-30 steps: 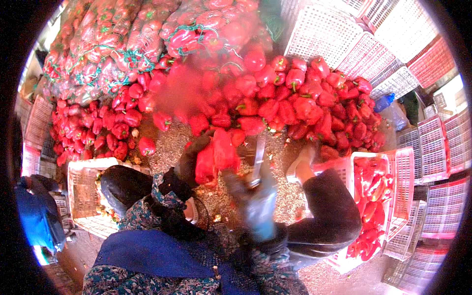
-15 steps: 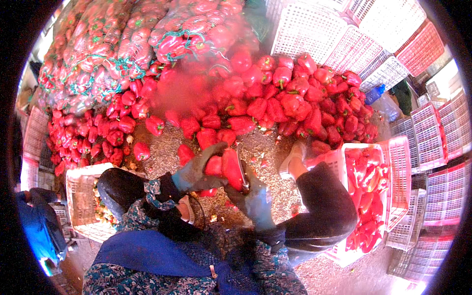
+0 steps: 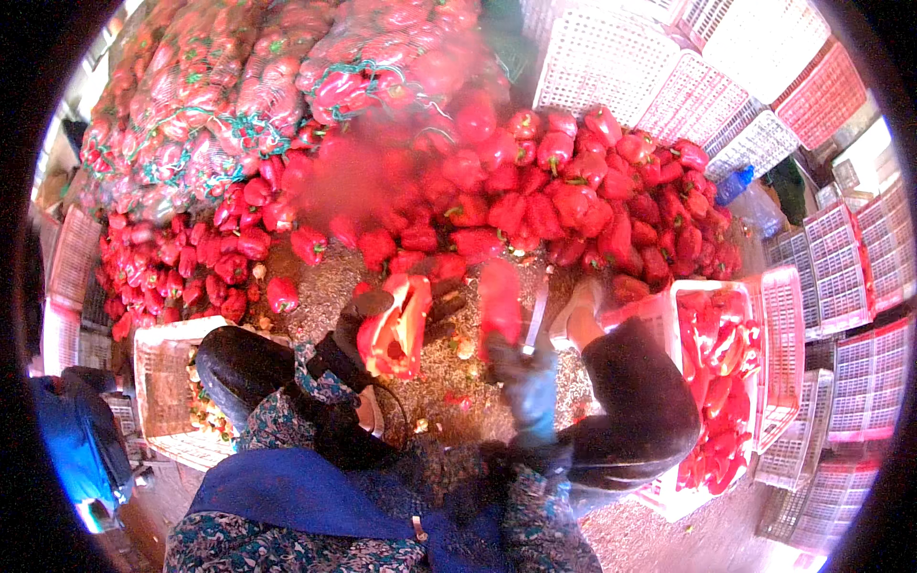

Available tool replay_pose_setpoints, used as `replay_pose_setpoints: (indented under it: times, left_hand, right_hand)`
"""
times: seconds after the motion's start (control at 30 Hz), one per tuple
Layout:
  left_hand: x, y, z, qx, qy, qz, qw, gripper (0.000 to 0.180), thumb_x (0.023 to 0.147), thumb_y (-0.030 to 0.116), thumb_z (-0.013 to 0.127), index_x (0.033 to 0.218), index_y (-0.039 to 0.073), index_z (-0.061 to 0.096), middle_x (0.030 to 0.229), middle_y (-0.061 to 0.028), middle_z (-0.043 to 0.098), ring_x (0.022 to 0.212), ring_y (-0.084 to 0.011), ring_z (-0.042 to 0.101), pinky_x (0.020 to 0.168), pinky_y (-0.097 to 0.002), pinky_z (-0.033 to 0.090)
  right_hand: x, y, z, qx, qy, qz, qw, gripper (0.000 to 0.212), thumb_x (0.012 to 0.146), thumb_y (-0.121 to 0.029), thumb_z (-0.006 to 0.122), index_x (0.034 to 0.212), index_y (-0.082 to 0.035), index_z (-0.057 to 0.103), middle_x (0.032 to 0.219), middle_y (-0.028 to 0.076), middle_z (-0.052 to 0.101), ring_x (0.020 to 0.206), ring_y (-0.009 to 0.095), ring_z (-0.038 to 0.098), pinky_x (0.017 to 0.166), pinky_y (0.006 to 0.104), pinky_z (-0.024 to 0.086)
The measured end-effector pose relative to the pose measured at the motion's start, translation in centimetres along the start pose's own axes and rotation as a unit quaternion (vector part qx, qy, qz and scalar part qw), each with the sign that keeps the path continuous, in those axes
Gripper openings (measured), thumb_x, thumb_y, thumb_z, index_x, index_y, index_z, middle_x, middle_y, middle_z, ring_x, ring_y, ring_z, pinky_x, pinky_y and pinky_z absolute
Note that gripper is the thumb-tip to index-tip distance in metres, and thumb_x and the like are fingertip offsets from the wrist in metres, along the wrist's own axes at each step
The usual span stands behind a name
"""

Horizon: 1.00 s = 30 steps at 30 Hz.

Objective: The person uses a knife to remove stems and seeds from red bell peppers by hand, then slices the peppers and places the pieces into a white plastic crate.

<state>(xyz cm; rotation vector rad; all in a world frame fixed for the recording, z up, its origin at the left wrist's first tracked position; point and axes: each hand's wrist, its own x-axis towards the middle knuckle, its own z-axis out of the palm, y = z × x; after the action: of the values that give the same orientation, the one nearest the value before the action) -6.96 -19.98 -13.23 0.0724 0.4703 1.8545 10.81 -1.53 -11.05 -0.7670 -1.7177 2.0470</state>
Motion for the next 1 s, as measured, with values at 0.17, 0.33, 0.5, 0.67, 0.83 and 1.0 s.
replay_pose_setpoints:
  times: [0.17,0.33,0.5,0.67,0.83,1.0]
  left_hand:
    - [-0.1,-0.1,1.1,-0.005,-0.023,-0.052,0.998,0.057,0.084,0.021,0.067,0.136,0.005,0.050,0.126,-0.0122,0.062,0.116,-0.0283,0.060,0.100,-0.0437,0.049]
    - [0.1,-1.9,0.4,0.030,0.064,-0.013,0.997,0.063,0.081,0.029,0.070,0.132,-0.001,0.049,0.112,-0.0184,0.067,0.096,-0.0322,0.068,0.083,-0.0418,0.058]
    - [0.4,-4.0,-0.6,-0.067,0.022,-0.072,0.995,0.046,0.091,0.025,0.065,0.129,0.001,0.054,0.120,-0.0140,0.064,0.107,-0.0284,0.064,0.100,-0.0451,0.050]
    - [1.3,-6.6,-5.0,-0.126,0.059,-0.025,0.990,0.045,0.092,0.032,0.063,0.124,0.001,0.056,0.114,-0.0151,0.066,0.102,-0.0297,0.066,0.091,-0.0454,0.055]
    - [2.1,-6.6,-5.7,-0.039,-0.005,-0.028,0.999,0.047,0.091,0.036,0.062,0.122,0.001,0.057,0.109,-0.0150,0.068,0.093,-0.0295,0.068,0.082,-0.0422,0.058]
    - [2.4,-6.5,-3.2,-0.026,-0.015,-0.052,0.998,0.051,0.094,0.043,0.057,0.123,0.002,0.057,0.114,-0.0158,0.067,0.099,-0.0303,0.066,0.089,-0.0452,0.054]
  right_hand:
    - [1.2,-0.8,5.5,-0.197,-0.033,-0.201,0.959,0.050,0.090,-0.011,0.069,0.135,-0.002,0.050,0.101,0.011,0.071,0.079,0.022,0.070,0.065,0.0310,0.057]
    - [1.0,-0.4,4.6,-0.384,-0.047,-0.208,0.898,0.043,0.092,-0.016,0.067,0.131,0.000,0.055,0.100,0.011,0.070,0.082,0.018,0.068,0.071,0.0300,0.057]
    - [1.9,2.2,2.1,-0.238,-0.123,-0.057,0.962,0.039,0.093,-0.021,0.066,0.125,0.001,0.060,0.096,0.016,0.070,0.081,0.019,0.069,0.070,0.0322,0.056]
    - [1.1,0.1,2.7,-0.367,-0.086,-0.153,0.914,0.041,0.092,-0.022,0.068,0.124,0.002,0.059,0.098,0.019,0.069,0.084,0.025,0.069,0.071,0.0365,0.056]
    - [-0.1,-1.6,3.1,-0.433,0.035,-0.271,0.859,0.054,0.085,-0.022,0.075,0.127,0.005,0.054,0.103,0.024,0.068,0.089,0.037,0.069,0.072,0.0420,0.056]
    - [-2.6,-2.9,3.2,-0.469,-0.082,-0.251,0.843,0.053,0.080,-0.023,0.080,0.125,-0.005,0.060,0.090,0.014,0.070,0.073,0.029,0.071,0.062,0.0403,0.056]
